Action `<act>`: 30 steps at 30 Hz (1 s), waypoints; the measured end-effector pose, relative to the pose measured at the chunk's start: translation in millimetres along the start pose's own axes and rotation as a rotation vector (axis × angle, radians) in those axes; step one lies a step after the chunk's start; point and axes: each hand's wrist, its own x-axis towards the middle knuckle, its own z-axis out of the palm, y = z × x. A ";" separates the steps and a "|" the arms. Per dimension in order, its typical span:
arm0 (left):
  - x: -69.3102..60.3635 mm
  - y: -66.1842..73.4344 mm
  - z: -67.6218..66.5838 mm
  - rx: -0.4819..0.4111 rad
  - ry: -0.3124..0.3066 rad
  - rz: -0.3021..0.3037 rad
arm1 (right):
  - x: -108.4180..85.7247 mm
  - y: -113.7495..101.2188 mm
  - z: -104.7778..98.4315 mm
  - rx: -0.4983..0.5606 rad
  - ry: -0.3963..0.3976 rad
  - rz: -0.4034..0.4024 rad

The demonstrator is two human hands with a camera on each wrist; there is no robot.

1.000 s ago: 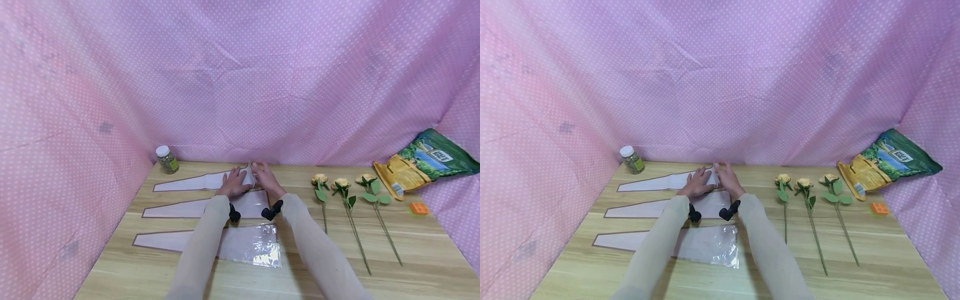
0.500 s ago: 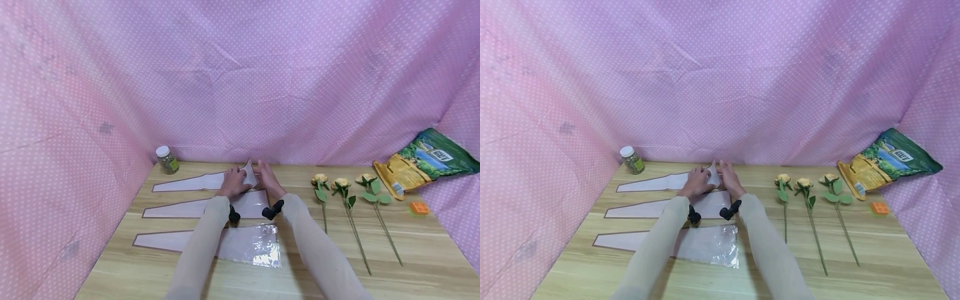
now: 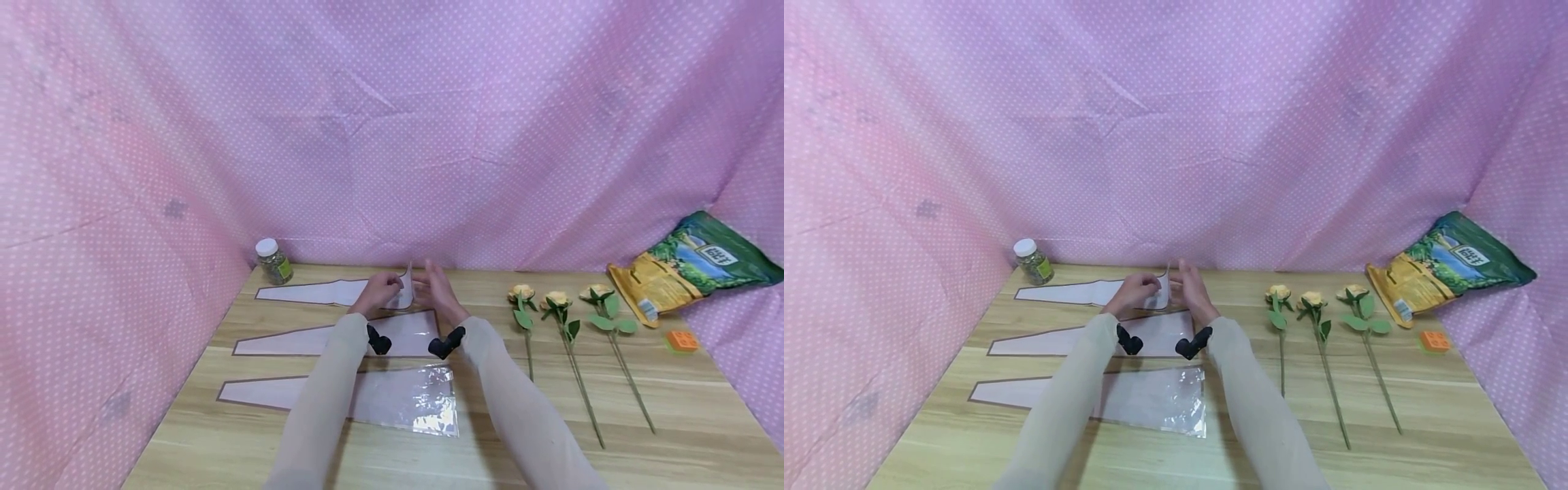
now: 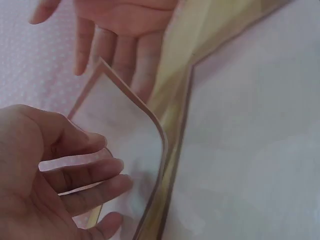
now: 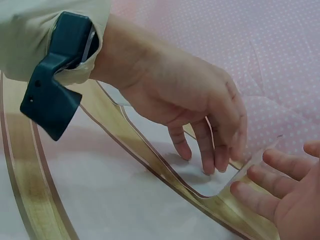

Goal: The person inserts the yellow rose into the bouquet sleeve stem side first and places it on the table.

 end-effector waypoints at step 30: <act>-2.4 -5.3 -0.1 -0.224 0.075 -0.099 | 6.4 8.0 12.3 -0.206 0.096 0.040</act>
